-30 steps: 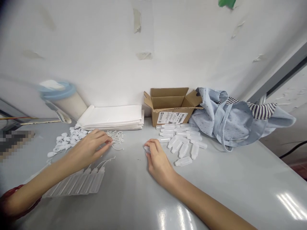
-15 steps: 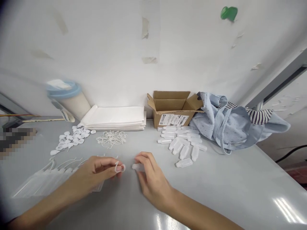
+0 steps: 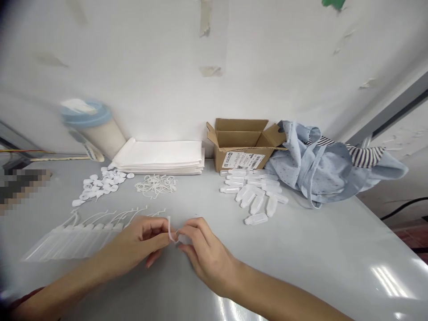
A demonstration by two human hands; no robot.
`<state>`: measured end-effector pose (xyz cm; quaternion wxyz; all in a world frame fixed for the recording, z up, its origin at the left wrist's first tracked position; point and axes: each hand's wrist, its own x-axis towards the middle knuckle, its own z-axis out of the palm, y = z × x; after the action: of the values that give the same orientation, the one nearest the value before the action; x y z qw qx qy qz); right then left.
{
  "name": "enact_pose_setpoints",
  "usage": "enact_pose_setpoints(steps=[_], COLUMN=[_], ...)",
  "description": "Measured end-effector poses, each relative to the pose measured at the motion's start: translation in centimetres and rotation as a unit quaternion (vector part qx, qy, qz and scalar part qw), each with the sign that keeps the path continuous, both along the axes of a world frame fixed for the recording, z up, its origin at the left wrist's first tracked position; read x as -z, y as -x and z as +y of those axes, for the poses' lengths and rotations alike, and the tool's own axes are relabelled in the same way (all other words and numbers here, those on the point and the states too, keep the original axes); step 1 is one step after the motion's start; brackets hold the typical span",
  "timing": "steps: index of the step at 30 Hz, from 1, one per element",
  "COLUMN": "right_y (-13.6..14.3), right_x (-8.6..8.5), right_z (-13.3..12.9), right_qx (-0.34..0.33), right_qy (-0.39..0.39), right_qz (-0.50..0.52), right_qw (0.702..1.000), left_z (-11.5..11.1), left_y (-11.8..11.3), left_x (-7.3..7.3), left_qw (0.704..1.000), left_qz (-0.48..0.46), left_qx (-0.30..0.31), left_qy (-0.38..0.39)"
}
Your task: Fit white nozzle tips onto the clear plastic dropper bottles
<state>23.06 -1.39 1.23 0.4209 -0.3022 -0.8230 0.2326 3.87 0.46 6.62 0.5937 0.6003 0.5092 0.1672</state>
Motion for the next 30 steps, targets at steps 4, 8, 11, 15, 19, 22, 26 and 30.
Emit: enact_pose_setpoints(steps=[4, 8, 11, 15, 19, 22, 26, 30], right_y=[0.1, 0.0, 0.0, 0.0, 0.0, 0.1, 0.0, -0.3], right_x=[-0.1, 0.0, 0.2, 0.3, 0.2, 0.2, 0.4, 0.5], right_z=[-0.1, -0.1, -0.1, 0.0, 0.1, 0.3, 0.2, 0.0], right_qx=[-0.006, -0.012, -0.014, -0.008, 0.003, 0.007, 0.006, 0.005], right_qy=[-0.006, -0.008, 0.003, 0.013, 0.015, 0.013, 0.014, 0.058], right_qz=[0.004, 0.001, 0.007, 0.025, 0.028, 0.029, 0.035, -0.003], right_qw=[1.0, 1.0, 1.0, 1.0, 0.999, 0.999, 0.999, 0.998], left_z=[-0.2, -0.6, -1.0, -1.4, -1.6, -1.7, -2.1, -2.4], left_y=[-0.1, -0.3, -0.5, -1.0, -1.2, -1.0, -0.3, 0.1], left_x=[0.4, 1.0, 1.2, 1.0, 0.7, 0.9, 1.4, 2.0], left_qw=[0.999, 0.999, 1.0, 0.999, 0.996, 0.99, 0.963, 0.925], left_qz=[-0.026, -0.034, -0.025, -0.008, 0.016, 0.035, 0.073, 0.082], left_qx=[0.012, 0.025, 0.014, 0.006, 0.007, 0.008, 0.001, 0.016], left_qy=[0.017, 0.014, -0.01, -0.053, -0.091, -0.137, -0.258, -0.37])
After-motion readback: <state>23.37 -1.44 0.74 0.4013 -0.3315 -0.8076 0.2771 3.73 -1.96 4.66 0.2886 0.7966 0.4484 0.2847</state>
